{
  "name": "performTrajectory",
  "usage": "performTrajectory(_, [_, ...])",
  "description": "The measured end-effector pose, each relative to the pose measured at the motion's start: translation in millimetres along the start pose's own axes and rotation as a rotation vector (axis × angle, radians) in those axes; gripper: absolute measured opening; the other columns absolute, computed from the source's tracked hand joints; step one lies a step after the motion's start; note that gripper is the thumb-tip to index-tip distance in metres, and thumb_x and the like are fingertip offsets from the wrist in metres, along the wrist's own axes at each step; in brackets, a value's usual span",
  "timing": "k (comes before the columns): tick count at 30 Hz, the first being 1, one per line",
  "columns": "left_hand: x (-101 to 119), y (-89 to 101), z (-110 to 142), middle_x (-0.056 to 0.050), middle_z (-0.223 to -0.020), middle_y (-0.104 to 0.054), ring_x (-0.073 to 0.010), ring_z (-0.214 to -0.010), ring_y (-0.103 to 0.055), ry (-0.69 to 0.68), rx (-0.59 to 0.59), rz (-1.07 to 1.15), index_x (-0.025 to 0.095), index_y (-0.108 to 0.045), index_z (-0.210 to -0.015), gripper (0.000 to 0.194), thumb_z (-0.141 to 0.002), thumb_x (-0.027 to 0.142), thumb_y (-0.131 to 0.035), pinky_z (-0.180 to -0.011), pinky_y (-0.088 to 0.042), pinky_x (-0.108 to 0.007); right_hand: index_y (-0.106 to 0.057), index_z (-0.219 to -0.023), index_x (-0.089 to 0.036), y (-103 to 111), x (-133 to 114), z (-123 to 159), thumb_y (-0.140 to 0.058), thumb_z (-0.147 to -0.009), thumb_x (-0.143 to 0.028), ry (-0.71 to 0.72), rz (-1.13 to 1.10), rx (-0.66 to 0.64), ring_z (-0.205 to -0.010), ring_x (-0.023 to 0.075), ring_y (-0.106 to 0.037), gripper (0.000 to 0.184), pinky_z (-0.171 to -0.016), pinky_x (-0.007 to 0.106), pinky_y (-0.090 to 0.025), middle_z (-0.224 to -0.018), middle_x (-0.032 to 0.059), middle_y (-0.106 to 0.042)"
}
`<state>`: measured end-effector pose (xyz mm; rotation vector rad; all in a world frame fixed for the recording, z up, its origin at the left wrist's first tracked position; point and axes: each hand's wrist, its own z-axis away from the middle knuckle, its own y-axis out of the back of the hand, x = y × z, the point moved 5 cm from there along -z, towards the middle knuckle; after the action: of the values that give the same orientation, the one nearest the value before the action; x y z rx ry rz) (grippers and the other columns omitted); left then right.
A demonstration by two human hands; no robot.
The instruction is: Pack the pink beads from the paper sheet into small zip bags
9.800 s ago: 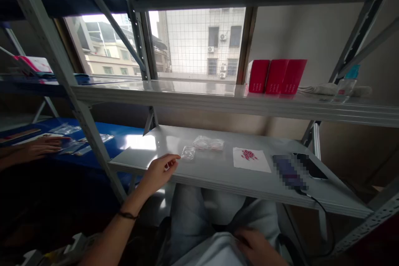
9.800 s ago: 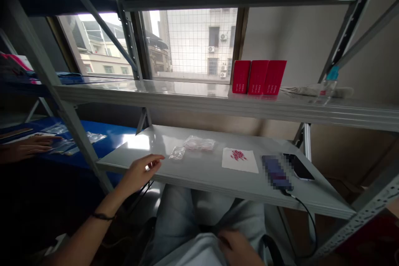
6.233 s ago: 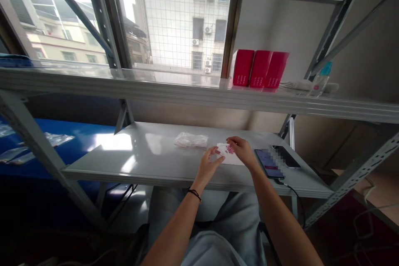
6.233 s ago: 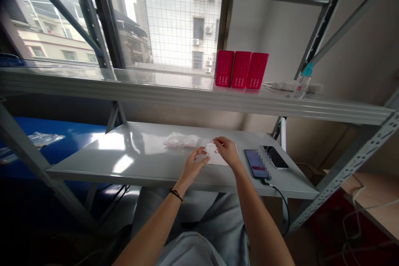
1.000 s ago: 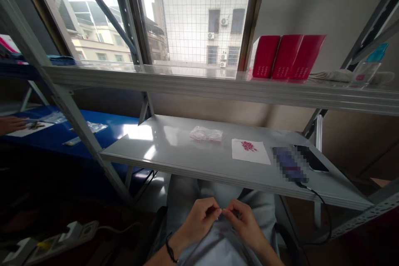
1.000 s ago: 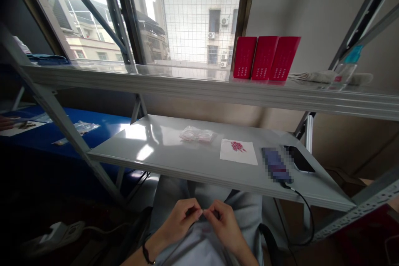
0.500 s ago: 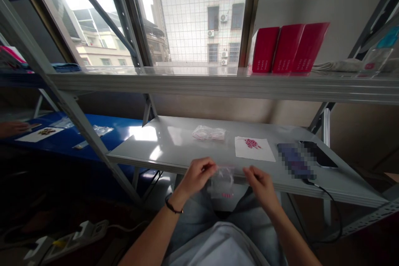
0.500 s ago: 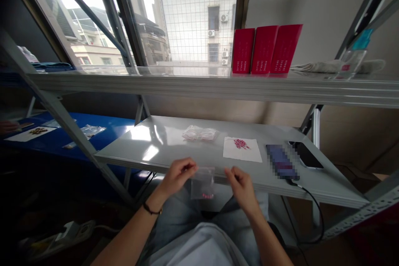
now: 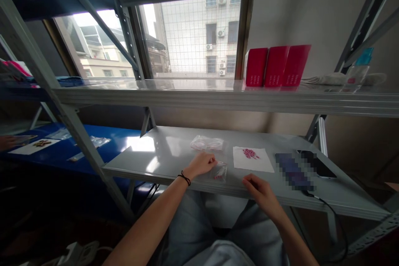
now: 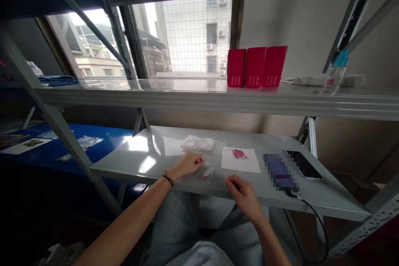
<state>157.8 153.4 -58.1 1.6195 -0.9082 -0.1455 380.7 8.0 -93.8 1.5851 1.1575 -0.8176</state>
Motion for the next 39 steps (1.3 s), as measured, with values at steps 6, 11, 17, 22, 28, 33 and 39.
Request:
performTrajectory(6, [-36.5, 45.6, -13.3, -0.013, -0.114, -0.070, -0.0283, -0.108, -0.061, 0.128, 0.227, -0.243, 0.019, -0.070, -0.123, 0.032, -0.100, 0.024, -0.048, -0.087, -0.048, -0.036, -0.059, -0.079, -0.019, 7.6, 0.9, 16.8, -0.054, -0.098, -0.057, -0.001, -0.022, 0.020, -0.068, 0.0152, -0.042, 0.043, -0.062, 0.026, -0.034, -0.071, -0.0024, -0.046])
performTrajectory(11, [-49.5, 63.7, -41.3, -0.011, -0.100, -0.069, -0.0264, -0.103, -0.061, 0.067, 0.183, -0.345, 0.021, -0.077, -0.085, 0.015, -0.088, 0.014, -0.064, -0.082, -0.051, -0.032, -0.061, -0.077, -0.019, -3.3, 4.8, 31.9, -0.052, -0.101, -0.052, 0.048, 0.018, -0.001, -0.067, 0.0155, -0.046, 0.042, -0.062, 0.026, -0.036, -0.070, -0.0016, -0.051])
performTrajectory(17, [1.5, 70.0, -10.6, -0.015, -0.099, -0.069, -0.0275, -0.101, -0.064, 0.062, 0.305, -0.359, 0.014, -0.076, -0.101, 0.031, -0.101, 0.014, -0.044, -0.088, -0.053, -0.038, -0.065, -0.082, -0.021, -3.4, -11.2, 41.1, -0.052, -0.104, -0.043, 0.173, 0.121, 0.096, -0.065, 0.0160, -0.056, 0.034, -0.060, 0.024, -0.044, -0.071, 0.0004, -0.060])
performTrajectory(22, [89.7, -2.7, 121.1, -0.007, -0.092, -0.074, -0.0217, -0.085, -0.070, -0.299, 0.223, -0.063, 0.024, -0.056, -0.146, 0.049, -0.099, 0.013, -0.046, -0.083, -0.059, -0.032, -0.065, -0.124, -0.026, -26.6, -56.3, 80.1, -0.052, -0.102, -0.019, 0.498, 0.267, 0.013, -0.106, 0.0197, -0.070, 0.027, -0.090, 0.024, -0.055, -0.117, 0.0077, -0.072])
performTrajectory(28, [84.4, -63.1, 193.7, -0.007, -0.103, -0.080, -0.0214, -0.093, -0.076, -0.108, 0.212, 0.252, 0.030, -0.074, -0.127, 0.035, -0.101, 0.023, -0.052, -0.084, -0.064, -0.029, -0.063, -0.128, -0.024, -65.6, -50.2, 105.9, -0.052, -0.094, -0.007, 0.495, 0.341, -0.284, -0.113, 0.0183, -0.071, 0.040, -0.097, 0.023, -0.055, -0.128, 0.0081, -0.071])
performTrajectory(33, [73.9, -74.6, 184.3, -0.006, -0.114, -0.080, -0.0227, -0.103, -0.076, -0.001, 0.107, 0.345, 0.028, -0.075, -0.125, 0.035, -0.099, 0.023, -0.054, -0.093, -0.063, -0.032, -0.064, -0.112, -0.020, -93.2, -16.5, 104.1, -0.051, -0.086, -0.001, 0.521, 0.575, -0.208, -0.087, 0.0195, -0.074, 0.035, -0.075, 0.025, -0.059, -0.109, 0.0060, -0.074])
performTrajectory(39, [81.3, -72.8, 189.4, -0.005, -0.117, -0.080, -0.0222, -0.103, -0.076, 0.042, 0.068, 0.398, 0.030, -0.074, -0.127, 0.041, -0.097, 0.018, -0.048, -0.094, -0.061, -0.030, -0.059, -0.096, -0.021, -127.7, 14.5, 115.1, -0.054, -0.090, -0.007, 0.734, 0.770, -0.026, -0.060, 0.0179, -0.063, 0.016, -0.048, 0.025, -0.045, -0.080, 0.0013, -0.069])
